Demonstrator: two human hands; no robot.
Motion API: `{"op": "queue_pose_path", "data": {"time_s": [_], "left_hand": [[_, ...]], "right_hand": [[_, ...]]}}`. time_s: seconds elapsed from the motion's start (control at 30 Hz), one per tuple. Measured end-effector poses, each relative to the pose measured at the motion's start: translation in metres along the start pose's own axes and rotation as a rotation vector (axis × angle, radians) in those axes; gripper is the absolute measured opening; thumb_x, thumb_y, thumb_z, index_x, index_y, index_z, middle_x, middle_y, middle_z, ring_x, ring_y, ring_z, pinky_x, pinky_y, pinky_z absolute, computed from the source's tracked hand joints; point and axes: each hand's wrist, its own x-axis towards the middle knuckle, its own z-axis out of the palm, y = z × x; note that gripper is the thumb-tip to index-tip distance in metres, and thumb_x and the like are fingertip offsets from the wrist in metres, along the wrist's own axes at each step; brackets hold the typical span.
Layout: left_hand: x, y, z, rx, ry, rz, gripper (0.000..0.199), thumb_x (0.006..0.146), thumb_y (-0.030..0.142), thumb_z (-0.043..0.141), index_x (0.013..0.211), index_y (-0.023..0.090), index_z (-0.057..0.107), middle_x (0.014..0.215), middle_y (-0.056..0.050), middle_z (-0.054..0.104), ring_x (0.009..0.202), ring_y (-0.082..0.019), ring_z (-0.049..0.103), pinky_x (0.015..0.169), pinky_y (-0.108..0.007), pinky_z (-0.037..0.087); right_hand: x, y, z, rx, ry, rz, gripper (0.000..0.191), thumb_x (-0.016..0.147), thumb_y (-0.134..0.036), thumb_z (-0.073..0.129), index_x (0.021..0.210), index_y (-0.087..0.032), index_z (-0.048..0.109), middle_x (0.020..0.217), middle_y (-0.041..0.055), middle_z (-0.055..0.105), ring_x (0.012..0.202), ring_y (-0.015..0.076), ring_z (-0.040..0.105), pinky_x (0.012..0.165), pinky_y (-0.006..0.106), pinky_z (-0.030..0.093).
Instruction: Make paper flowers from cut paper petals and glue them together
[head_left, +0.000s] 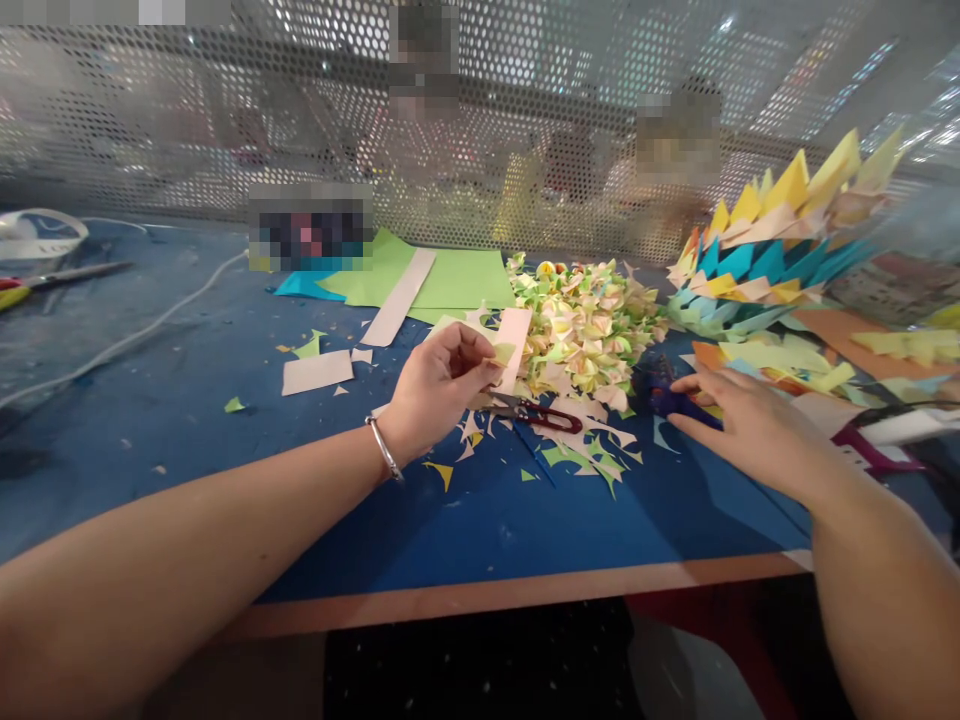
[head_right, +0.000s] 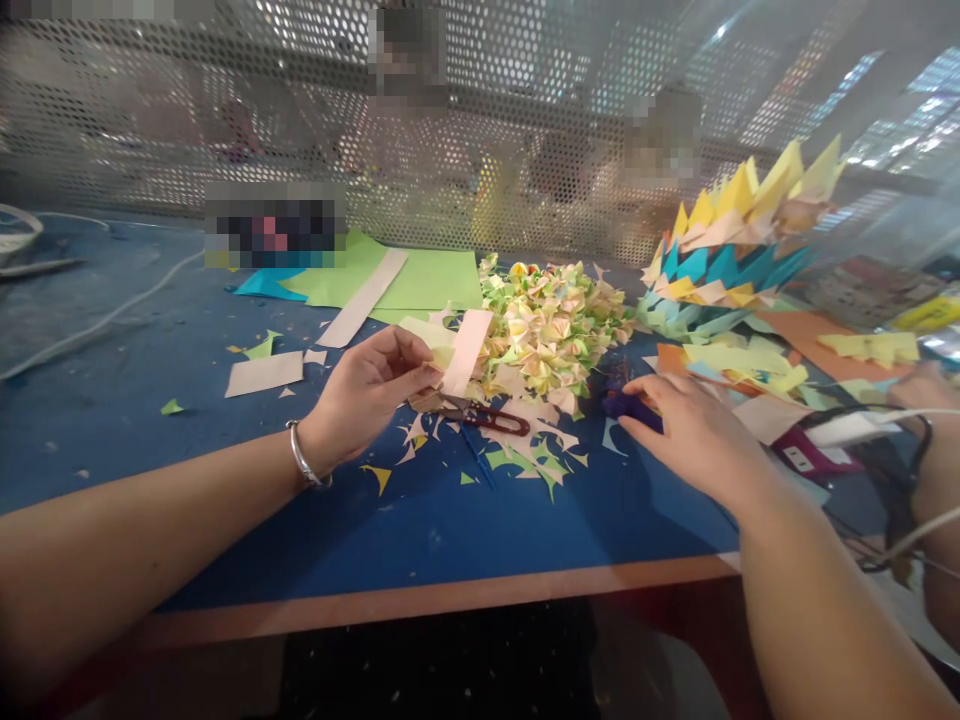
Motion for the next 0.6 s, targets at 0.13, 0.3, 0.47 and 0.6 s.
{"op": "queue_pose_path", "data": {"time_s": [0.13, 0.3, 0.47, 0.6], "left_hand": [[0.0, 0.0, 0.0, 0.002, -0.012, 0.005, 0.014, 0.078, 0.013, 0.068, 0.081, 0.018, 0.055, 0.071, 0.002, 0.057, 0.061, -0.008, 0.056, 0.056, -0.025, 0.048], [-0.002, 0.002, 0.001, -0.01, -0.034, -0.021, 0.014, 0.079, 0.011, 0.067, 0.081, 0.018, 0.055, 0.072, 0.003, 0.058, 0.062, -0.007, 0.057, 0.057, -0.024, 0.05], [-0.002, 0.003, 0.0, -0.02, -0.048, -0.028, 0.014, 0.079, 0.011, 0.067, 0.082, 0.018, 0.055, 0.073, 0.003, 0.058, 0.063, -0.008, 0.059, 0.059, -0.024, 0.052], [-0.002, 0.003, 0.001, -0.014, -0.046, -0.023, 0.015, 0.078, 0.012, 0.067, 0.081, 0.018, 0.054, 0.071, 0.003, 0.057, 0.062, -0.008, 0.058, 0.057, -0.024, 0.051]], "right_hand": [[-0.002, 0.014, 0.012, 0.016, -0.031, 0.033, 0.037, 0.082, -0.047, 0.055, 0.112, -0.025, 0.057, 0.113, 0.0097, 0.068, 0.099, 0.0301, 0.069, 0.087, 0.044, 0.053], [-0.004, 0.022, 0.016, 0.043, -0.02, 0.089, 0.041, 0.08, -0.046, 0.055, 0.114, -0.023, 0.056, 0.119, 0.011, 0.066, 0.089, 0.0283, 0.07, 0.082, 0.043, 0.055], [-0.006, 0.029, 0.021, -0.066, 0.004, 0.084, 0.044, 0.075, -0.046, 0.052, 0.109, -0.02, 0.06, 0.117, 0.0143, 0.065, 0.1, 0.0335, 0.067, 0.089, 0.047, 0.054], [-0.003, 0.033, 0.027, -0.14, 0.032, 0.055, 0.047, 0.072, -0.044, 0.05, 0.108, -0.017, 0.061, 0.117, 0.018, 0.065, 0.115, 0.0391, 0.061, 0.101, 0.051, 0.047]]}}
